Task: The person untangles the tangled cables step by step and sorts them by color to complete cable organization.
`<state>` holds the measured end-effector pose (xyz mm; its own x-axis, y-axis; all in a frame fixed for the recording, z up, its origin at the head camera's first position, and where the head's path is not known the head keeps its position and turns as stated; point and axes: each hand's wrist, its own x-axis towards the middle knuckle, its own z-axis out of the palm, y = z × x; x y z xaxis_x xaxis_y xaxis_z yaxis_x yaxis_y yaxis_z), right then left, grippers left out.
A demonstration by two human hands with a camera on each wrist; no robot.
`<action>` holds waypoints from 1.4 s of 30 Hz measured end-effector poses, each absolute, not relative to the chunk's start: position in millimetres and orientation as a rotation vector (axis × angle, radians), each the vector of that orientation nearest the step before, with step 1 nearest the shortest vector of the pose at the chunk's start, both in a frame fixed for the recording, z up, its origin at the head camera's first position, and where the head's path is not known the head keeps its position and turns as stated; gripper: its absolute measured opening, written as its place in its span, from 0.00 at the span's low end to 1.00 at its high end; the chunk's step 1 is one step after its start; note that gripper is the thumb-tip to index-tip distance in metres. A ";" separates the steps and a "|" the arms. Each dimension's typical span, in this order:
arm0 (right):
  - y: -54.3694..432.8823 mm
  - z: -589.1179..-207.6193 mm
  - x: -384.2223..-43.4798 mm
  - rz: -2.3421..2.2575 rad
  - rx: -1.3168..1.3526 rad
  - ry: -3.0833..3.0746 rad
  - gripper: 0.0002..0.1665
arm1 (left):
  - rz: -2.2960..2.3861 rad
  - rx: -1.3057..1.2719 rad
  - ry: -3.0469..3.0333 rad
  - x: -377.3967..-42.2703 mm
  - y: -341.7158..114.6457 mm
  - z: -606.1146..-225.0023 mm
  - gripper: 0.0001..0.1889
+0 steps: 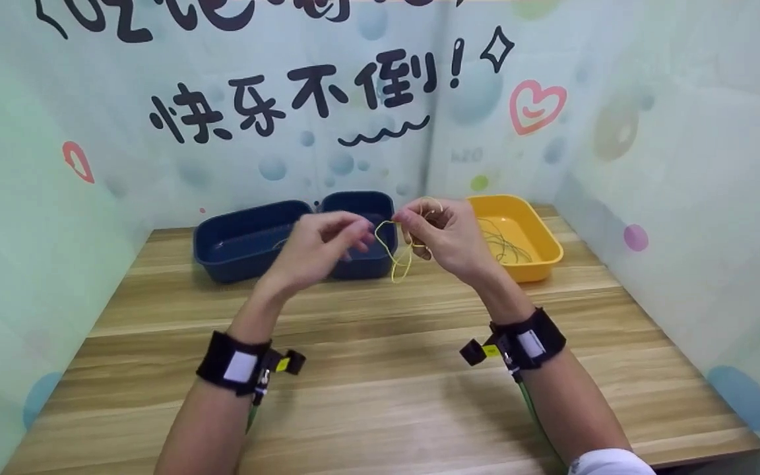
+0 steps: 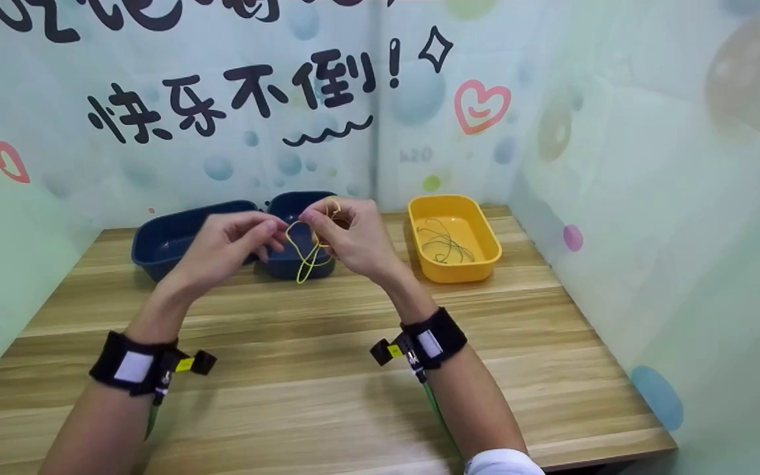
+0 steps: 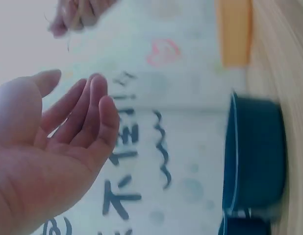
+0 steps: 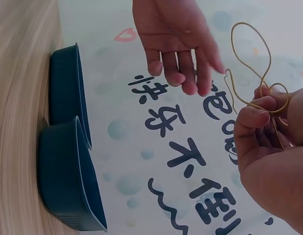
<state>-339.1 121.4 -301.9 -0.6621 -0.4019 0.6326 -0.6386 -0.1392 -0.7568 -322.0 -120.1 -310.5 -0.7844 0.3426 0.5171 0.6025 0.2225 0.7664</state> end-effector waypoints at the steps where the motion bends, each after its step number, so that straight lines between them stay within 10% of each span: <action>1: 120.9 -300.7 -336.5 1.884 1.222 -1.925 0.07 | -1.652 -0.921 -2.250 -316.7 -115.4 -309.7 0.14; 27: 121.7 -286.5 -319.4 1.888 1.318 -1.867 0.06 | -2.683 -1.030 -1.236 -299.9 -153.4 -288.7 0.06; 42: 125.2 -287.9 -321.2 1.841 1.338 -1.922 0.06 | -2.483 -0.795 -0.898 -304.8 -168.8 -283.0 0.08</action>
